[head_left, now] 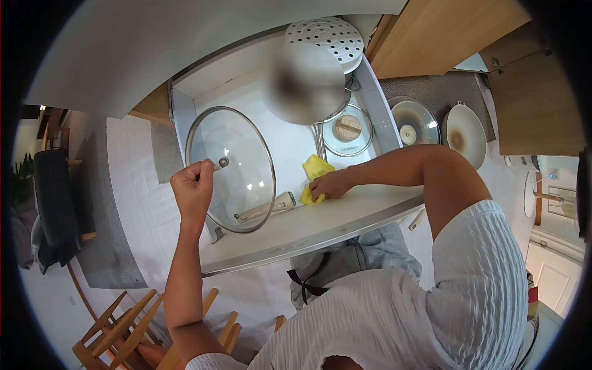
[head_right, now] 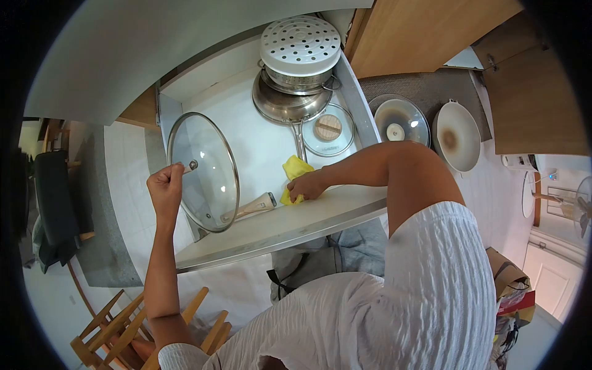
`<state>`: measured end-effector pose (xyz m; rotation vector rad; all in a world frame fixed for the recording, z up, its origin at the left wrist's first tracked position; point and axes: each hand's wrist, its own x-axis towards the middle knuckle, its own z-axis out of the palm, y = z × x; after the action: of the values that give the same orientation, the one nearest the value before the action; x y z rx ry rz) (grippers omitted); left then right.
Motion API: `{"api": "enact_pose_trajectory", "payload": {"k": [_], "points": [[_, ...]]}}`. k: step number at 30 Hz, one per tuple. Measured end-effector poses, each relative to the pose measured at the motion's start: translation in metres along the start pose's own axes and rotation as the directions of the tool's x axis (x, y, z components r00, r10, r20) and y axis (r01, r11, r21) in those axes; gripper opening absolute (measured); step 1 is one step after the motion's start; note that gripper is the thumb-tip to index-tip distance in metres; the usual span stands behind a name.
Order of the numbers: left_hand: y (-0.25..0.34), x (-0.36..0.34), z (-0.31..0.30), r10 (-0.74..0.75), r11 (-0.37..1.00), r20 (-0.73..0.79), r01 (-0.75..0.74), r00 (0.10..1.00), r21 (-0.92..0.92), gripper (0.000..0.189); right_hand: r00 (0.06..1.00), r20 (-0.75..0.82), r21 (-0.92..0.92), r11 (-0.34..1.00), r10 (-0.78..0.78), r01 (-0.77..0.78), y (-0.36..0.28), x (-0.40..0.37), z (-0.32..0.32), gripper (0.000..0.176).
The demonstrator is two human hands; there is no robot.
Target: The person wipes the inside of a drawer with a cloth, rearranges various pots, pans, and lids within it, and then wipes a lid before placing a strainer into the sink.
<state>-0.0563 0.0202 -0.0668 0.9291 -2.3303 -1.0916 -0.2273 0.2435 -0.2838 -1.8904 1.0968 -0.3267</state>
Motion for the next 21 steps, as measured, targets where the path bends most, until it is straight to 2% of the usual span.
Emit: {"api": "enact_pose_trajectory", "payload": {"k": [3,5,9,11,12,14,15,17,18,20,21], "points": [[0.000,0.001,0.000,-0.011,1.000,-0.009,0.011,1.000,0.002,0.036,0.997,0.057,0.041,0.998,0.048,-0.051,-0.004,-0.014,-0.008,0.028],[-0.001,0.002,0.000,-0.010,1.000,-0.011,0.010,1.000,0.009,0.035,0.981,0.139,-0.103,0.987,0.135,-0.121,0.016,-0.035,0.004,0.025],[-0.002,0.001,0.002,0.035,0.999,-0.009,-0.036,0.999,-0.009,0.034,0.964,0.157,-0.192,0.964,0.217,-0.186,0.031,-0.083,0.007,0.029],[0.000,0.001,0.002,0.022,0.999,-0.008,-0.022,1.000,0.032,0.033,0.840,0.293,-0.296,0.879,0.457,-0.375,0.025,-0.105,-0.004,0.030],[-0.002,0.001,0.002,0.020,0.999,0.000,-0.020,1.000,0.036,0.033,0.839,0.294,-0.294,0.878,0.458,-0.377,0.023,-0.113,-0.006,0.030],[-0.004,0.002,0.001,0.021,0.999,0.013,-0.022,1.000,0.039,0.033,0.629,0.398,-0.577,0.715,0.668,-0.395,0.017,-0.125,-0.006,0.030],[-0.003,0.000,0.001,0.023,0.999,0.021,-0.024,1.000,0.041,0.032,0.627,0.398,-0.575,0.715,0.669,-0.397,0.012,-0.122,-0.009,0.030],[0.003,-0.002,0.004,0.006,1.000,0.019,-0.006,1.000,0.025,0.032,0.491,0.520,-0.602,0.708,0.699,-0.369,0.004,-0.116,-0.019,0.030],[0.006,-0.003,0.003,-0.013,1.000,0.020,0.013,1.000,0.022,0.033,0.494,0.516,-0.604,0.706,0.700,-0.370,0.004,-0.118,-0.020,0.030],[0.010,-0.004,0.007,0.024,1.000,0.000,-0.024,1.000,-0.008,0.033,0.437,0.601,-0.483,0.740,0.669,-0.468,0.011,-0.117,-0.035,0.035],[0.011,-0.006,0.008,0.054,0.998,-0.012,-0.055,0.998,-0.037,0.033,0.450,0.590,-0.492,0.741,0.670,-0.456,0.013,-0.121,-0.041,0.035]]}}
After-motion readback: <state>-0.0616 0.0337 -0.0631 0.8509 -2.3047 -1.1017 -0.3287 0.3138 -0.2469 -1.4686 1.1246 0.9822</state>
